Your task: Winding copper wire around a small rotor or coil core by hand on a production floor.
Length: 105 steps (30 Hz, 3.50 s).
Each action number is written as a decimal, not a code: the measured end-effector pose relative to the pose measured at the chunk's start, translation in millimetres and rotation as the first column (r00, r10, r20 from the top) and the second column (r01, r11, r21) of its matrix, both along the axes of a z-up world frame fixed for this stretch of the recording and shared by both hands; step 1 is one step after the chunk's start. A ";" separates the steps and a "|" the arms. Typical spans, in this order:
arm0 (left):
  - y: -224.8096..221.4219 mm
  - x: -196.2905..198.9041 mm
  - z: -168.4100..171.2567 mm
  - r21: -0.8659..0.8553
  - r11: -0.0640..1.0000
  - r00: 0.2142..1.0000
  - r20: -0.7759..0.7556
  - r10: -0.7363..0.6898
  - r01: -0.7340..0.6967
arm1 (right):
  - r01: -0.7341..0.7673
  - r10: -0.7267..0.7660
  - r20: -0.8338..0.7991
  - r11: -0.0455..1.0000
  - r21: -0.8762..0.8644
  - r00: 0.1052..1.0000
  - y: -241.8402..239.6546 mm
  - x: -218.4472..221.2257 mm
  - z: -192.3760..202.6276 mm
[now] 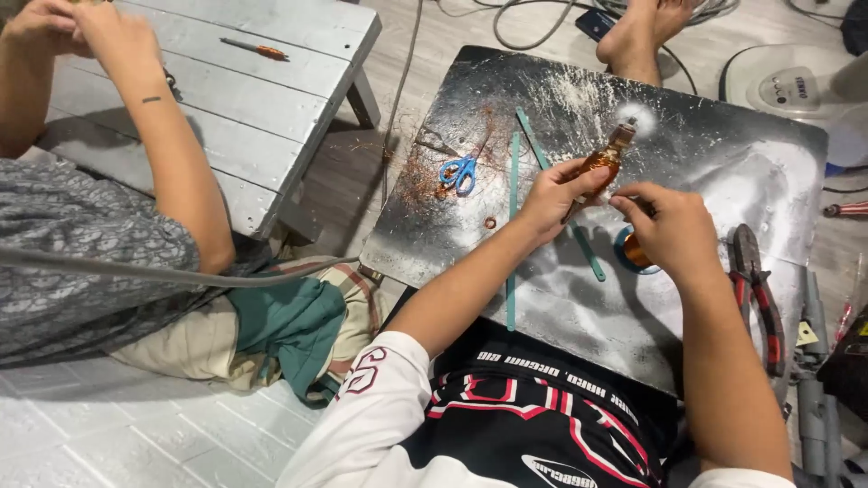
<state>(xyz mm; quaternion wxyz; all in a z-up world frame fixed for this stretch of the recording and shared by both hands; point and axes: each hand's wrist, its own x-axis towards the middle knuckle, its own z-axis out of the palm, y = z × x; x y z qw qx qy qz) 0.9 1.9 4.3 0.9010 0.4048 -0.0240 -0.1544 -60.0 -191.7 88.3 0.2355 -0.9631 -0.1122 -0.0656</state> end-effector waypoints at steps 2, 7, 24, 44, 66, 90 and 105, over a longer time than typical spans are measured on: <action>1.8 -0.3 -3.4 -0.023 0.999 0.999 0.020 0.041 -0.040 | 0.001 0.000 -0.045 1.000 0.028 0.999 1.5 -2.9 -0.4; -11.1 18.6 -41.9 -0.014 0.999 0.999 -0.020 0.038 -0.038 | -0.036 0.037 0.014 0.995 -0.095 0.999 -7.0 2.2 -14.2; -11.1 -18.0 15.3 0.034 0.993 0.994 0.003 -0.111 0.111 | -0.126 0.130 0.116 0.991 -0.046 0.985 -14.3 -4.7 -6.4; -16.6 -21.1 33.0 0.074 0.961 0.959 -0.124 -0.255 0.266 | -0.154 0.166 0.068 0.977 -0.149 0.984 -34.2 -5.8 -10.2; -28.5 -11.0 -10.8 0.184 0.966 0.984 -0.044 -0.174 0.180 | -0.030 0.062 0.178 0.983 -0.180 0.982 -23.4 -18.1 -9.8; -12.8 -0.4 -13.1 0.005 0.930 0.929 -0.049 -0.367 0.368 | -0.061 0.169 0.392 0.960 -0.272 0.904 -17.1 -21.2 -28.5; -15.3 -11.6 -5.8 0.100 0.939 0.943 -0.092 -0.321 0.329 | -0.056 0.115 0.352 0.983 -0.173 0.929 -15.2 -20.2 -26.9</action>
